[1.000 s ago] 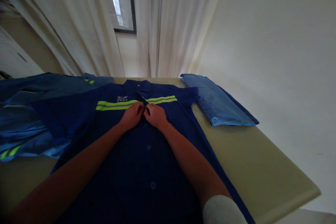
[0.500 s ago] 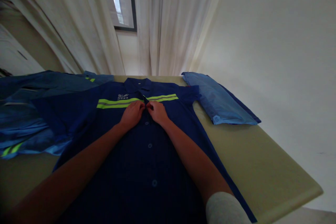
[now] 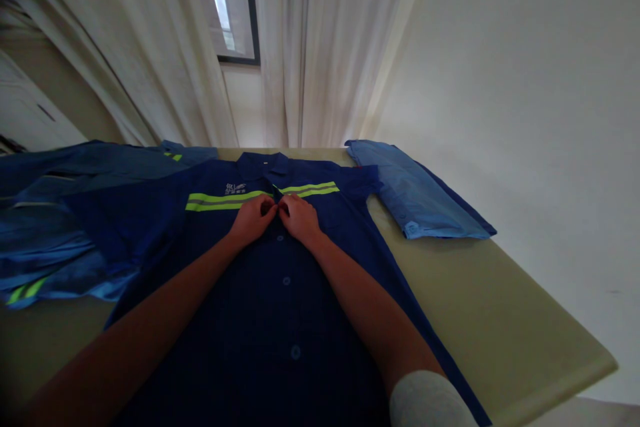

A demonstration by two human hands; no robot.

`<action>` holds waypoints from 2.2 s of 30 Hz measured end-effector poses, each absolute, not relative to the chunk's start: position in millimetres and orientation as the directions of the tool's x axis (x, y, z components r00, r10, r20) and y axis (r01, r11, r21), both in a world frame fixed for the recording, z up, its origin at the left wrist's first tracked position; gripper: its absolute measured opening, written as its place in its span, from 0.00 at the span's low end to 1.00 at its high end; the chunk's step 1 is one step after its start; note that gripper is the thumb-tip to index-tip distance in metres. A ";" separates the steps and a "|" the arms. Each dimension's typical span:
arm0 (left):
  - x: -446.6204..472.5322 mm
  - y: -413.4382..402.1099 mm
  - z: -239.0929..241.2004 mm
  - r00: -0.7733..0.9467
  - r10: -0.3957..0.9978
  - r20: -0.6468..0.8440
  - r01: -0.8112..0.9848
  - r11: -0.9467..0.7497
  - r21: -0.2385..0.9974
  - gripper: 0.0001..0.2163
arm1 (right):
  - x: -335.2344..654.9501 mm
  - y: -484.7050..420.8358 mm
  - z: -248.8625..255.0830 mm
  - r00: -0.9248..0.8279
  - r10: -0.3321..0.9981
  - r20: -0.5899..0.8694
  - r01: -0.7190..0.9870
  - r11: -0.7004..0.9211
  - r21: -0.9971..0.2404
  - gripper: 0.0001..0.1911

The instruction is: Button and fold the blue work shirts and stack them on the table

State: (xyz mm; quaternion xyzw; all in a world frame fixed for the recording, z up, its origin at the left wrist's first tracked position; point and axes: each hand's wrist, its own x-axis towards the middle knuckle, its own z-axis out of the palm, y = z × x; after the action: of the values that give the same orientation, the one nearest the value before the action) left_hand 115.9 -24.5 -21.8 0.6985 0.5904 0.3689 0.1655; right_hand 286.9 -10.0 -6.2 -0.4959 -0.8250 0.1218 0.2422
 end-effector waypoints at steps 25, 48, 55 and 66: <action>115.3 -22.4 -26.8 0.020 0.955 0.297 0.694 -0.227 0.683 0.13 | 288.9 0.1 -20.7 -0.303 0.901 0.311 0.726 0.430 -0.536 0.09; 116.6 -30.2 -16.2 0.074 0.932 0.355 0.726 -0.294 0.622 0.07 | 291.1 2.8 -15.1 -0.412 0.871 0.268 0.657 0.488 -0.575 0.11; 116.5 -27.4 -17.8 0.014 0.946 0.325 0.706 -0.240 0.666 0.07 | 288.9 -2.6 -9.1 -0.406 0.884 0.232 0.742 0.468 -0.480 0.10; 117.1 -23.5 -18.4 0.060 0.943 0.328 0.779 -0.250 0.576 0.07 | 290.7 -3.8 -11.1 -0.397 0.869 0.296 0.726 0.495 -0.478 0.06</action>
State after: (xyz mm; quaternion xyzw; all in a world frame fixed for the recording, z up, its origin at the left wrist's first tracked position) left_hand 117.1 -23.5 -18.4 0.7176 0.5998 0.3318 0.1237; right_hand 290.7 -3.8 -11.1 -0.4836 -0.8245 0.1372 0.2598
